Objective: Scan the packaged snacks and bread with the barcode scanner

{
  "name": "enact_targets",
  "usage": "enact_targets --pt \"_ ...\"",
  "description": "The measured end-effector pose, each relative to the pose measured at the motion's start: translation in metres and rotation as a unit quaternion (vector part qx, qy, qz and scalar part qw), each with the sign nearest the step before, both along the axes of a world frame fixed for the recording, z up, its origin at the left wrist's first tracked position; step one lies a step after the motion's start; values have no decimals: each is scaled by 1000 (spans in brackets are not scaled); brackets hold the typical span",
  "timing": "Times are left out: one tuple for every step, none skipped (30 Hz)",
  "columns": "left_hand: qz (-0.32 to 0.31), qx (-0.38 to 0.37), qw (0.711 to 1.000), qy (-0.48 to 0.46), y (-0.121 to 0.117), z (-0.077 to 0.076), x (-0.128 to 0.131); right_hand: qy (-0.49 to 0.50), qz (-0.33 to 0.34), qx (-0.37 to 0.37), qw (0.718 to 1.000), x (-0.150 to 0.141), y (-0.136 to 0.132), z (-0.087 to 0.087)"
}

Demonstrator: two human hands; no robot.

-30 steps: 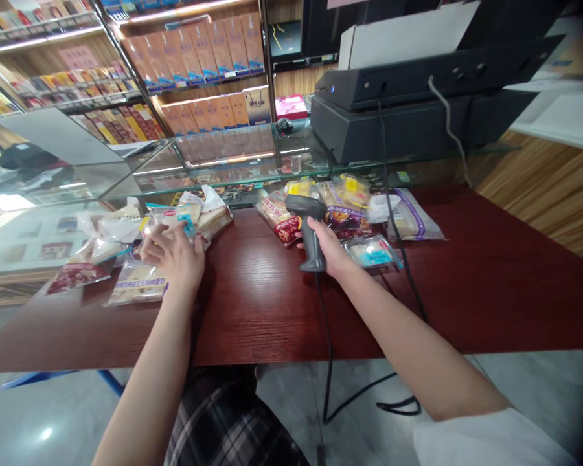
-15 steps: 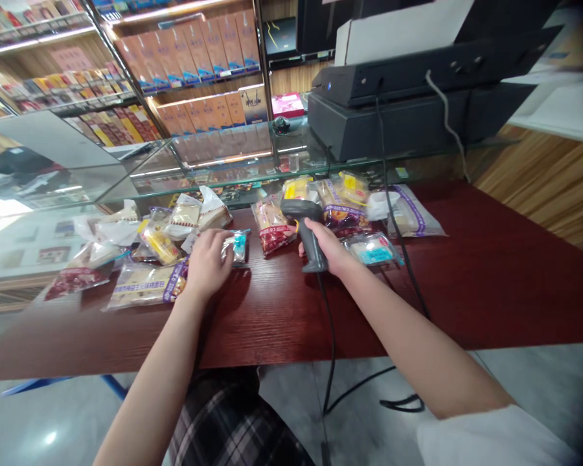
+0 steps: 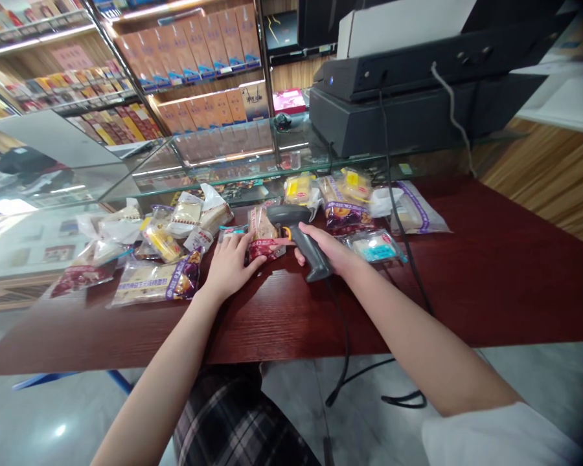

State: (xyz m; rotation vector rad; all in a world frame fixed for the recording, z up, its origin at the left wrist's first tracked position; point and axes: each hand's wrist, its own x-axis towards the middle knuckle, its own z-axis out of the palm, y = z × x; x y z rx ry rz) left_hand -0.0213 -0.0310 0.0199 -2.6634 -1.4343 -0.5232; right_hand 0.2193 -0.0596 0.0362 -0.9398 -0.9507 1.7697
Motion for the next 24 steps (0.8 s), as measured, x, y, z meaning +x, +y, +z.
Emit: enact_targets --pt "2 2 1000 -2 0 0 0 -2 -8 3 1000 -1 0 0" --pt "3 4 1000 -7 1 0 0 -6 -22 10 1000 -1 0 0" --pt "5 6 1000 -14 2 -1 0 -8 -41 23 999 -1 1 -1" --pt "7 8 1000 -22 2 -1 0 -6 -61 37 997 -1 1 -2" --pt "9 9 999 -32 3 -1 0 -1 -81 50 995 0 3 -2" --pt "12 8 999 -45 3 -1 -1 8 -98 58 993 1 4 -3" --pt "15 5 998 -62 4 0 -1 19 -112 61 992 2 5 -4" --pt "18 0 996 -85 4 0 -2 29 -122 60 990 3 7 -5" --pt "22 -9 993 -113 4 1 -3 38 -129 55 989 5 8 -6" --pt "27 -18 988 -150 5 1 -4 42 -135 49 989 6 9 -7" --pt "34 -27 979 -197 6 1 -6 44 -140 44 988 6 10 -7" --pt "43 -35 966 -254 7 1 -8 42 -144 41 988 7 10 -8" --pt "54 -43 945 -319 9 0 -9 41 -146 39 988 7 11 -9" --pt "68 -51 918 -388 11 -1 -11 39 -145 40 988 7 11 -10" --pt "82 -62 882 -459 14 -2 -13 39 -139 42 989 7 11 -10" --pt "91 -77 841 -527 17 -3 -14 40 -132 46 989 7 11 -11" --pt "92 -97 798 -588 20 -4 -15 43 -127 50 990 7 11 -11" --pt "84 -120 757 -637 22 -4 -16 45 -123 53 990 7 11 -12" --pt "70 -144 721 -674 24 -4 -16 47 -122 54 990 7 10 -11" --pt "54 -165 693 -700 25 -3 -16 49 -119 52 990 7 10 -10" --pt "40 -180 671 -718 26 -1 -16 51 -116 50 991 6 9 -9" --pt "34 -190 656 -729 26 1 -17 55 -112 45 991 6 8 -7" --pt "36 -195 645 -738 26 3 -17 58 -109 39 992 5 7 -5" --pt "45 -197 635 -746 25 4 -17 61 -107 33 992 5 6 -3"
